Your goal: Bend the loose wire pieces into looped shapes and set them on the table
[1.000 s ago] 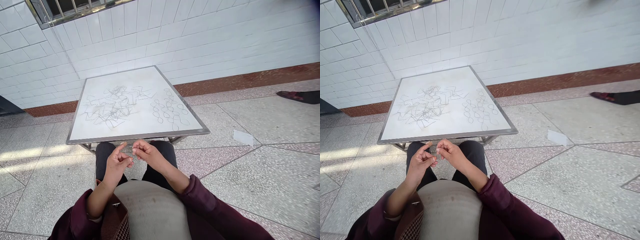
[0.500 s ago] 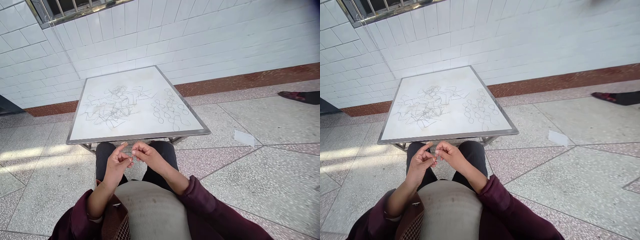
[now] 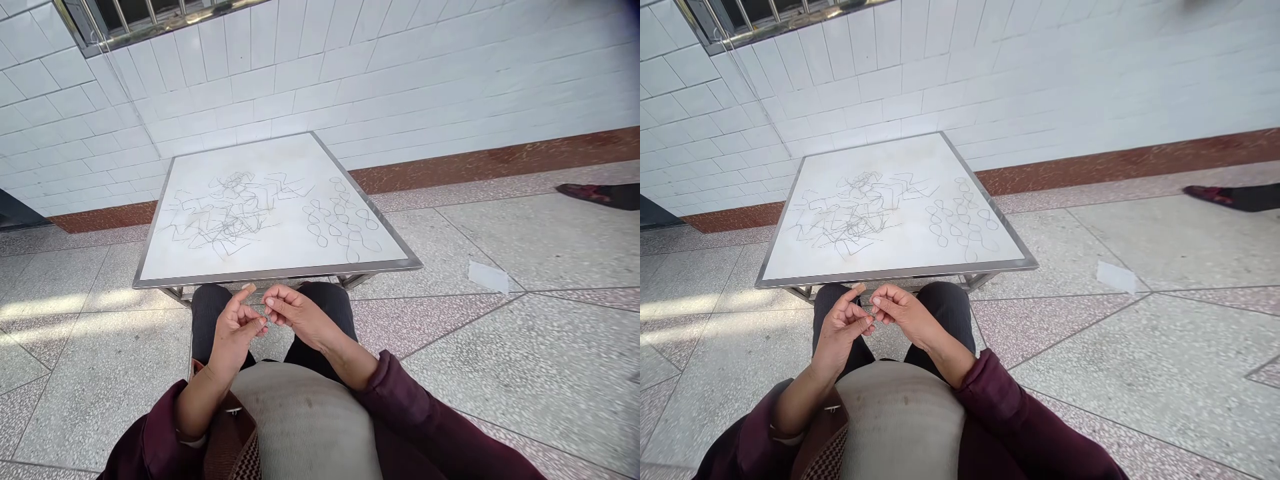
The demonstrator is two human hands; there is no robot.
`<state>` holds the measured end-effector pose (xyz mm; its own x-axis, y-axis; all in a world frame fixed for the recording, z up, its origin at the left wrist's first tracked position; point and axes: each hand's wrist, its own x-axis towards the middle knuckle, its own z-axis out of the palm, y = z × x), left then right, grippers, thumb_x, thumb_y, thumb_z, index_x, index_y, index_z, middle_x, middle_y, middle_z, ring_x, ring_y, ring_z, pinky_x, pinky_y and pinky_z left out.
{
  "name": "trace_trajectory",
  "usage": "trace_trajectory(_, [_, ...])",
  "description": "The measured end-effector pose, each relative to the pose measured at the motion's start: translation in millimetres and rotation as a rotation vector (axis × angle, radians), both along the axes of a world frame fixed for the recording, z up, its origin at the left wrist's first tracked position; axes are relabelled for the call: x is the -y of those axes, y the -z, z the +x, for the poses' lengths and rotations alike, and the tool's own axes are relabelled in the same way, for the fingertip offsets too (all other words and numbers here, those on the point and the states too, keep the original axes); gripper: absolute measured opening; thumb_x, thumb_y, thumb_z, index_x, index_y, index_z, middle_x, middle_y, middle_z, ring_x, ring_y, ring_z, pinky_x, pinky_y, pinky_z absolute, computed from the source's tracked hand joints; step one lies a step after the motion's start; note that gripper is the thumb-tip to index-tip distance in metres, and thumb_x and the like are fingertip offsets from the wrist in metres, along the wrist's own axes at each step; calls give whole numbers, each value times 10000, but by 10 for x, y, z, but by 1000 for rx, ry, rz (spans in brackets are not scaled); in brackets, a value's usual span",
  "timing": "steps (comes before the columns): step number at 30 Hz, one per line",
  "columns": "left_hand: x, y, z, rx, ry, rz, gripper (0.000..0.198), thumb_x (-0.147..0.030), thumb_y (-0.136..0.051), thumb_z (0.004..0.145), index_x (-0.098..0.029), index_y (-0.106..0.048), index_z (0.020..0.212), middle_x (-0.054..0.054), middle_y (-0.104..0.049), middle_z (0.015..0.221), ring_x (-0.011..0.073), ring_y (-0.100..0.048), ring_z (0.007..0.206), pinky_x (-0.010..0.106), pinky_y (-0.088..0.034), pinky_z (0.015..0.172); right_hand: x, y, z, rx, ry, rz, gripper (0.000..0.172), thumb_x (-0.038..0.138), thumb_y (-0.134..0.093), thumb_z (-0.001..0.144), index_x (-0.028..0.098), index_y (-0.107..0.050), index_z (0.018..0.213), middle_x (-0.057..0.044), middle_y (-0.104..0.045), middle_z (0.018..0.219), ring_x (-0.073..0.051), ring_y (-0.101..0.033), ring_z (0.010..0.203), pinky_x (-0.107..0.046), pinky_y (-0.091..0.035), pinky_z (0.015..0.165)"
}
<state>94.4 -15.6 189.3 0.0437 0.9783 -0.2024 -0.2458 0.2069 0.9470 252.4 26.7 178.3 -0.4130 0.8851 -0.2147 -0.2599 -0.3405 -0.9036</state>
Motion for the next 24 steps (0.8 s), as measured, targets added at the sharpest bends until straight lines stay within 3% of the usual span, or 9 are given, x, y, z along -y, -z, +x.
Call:
trace_trajectory(12, [-40, 28, -6, 4, 3, -43, 675, -265, -813, 716, -198, -559, 1337, -6, -710, 785, 136, -681, 674, 258, -528, 655, -14, 48, -34, 85, 86, 149, 246, 434, -698, 829, 202, -618, 812, 27, -599, 690, -103, -470, 583, -252, -370, 560])
trace_trajectory(19, [-45, 35, -13, 27, -51, -13, 623, -224, -799, 717, -207, -587, 1302, -40, -656, 723, 110, -635, 636, 239, -497, 635, -8, 104, -24, 190, 144, 316, 204, 432, -672, 853, 239, -668, 918, -6, -637, 807, -163, -549, 756, -309, -433, 700])
trace_trajectory(21, [-46, 22, -14, 22, -63, -9, 635, -220, -793, 719, -210, -577, 1317, -43, -648, 718, 108, -626, 632, 238, -491, 633, -12, 112, -20, 187, 145, 303, 222, 447, -653, 871, 242, -677, 954, -16, -649, 840, -165, -547, 760, -314, -435, 704])
trace_trajectory(24, [-52, 11, -20, 29, -49, -13, 655, -212, -780, 733, -214, -552, 1346, -39, -651, 737, 106, -621, 644, 238, -496, 644, -22, 127, -9, 38, 50, 118, 242, 451, -684, 859, 224, -691, 943, -14, -657, 843, -137, -542, 728, -281, -425, 671])
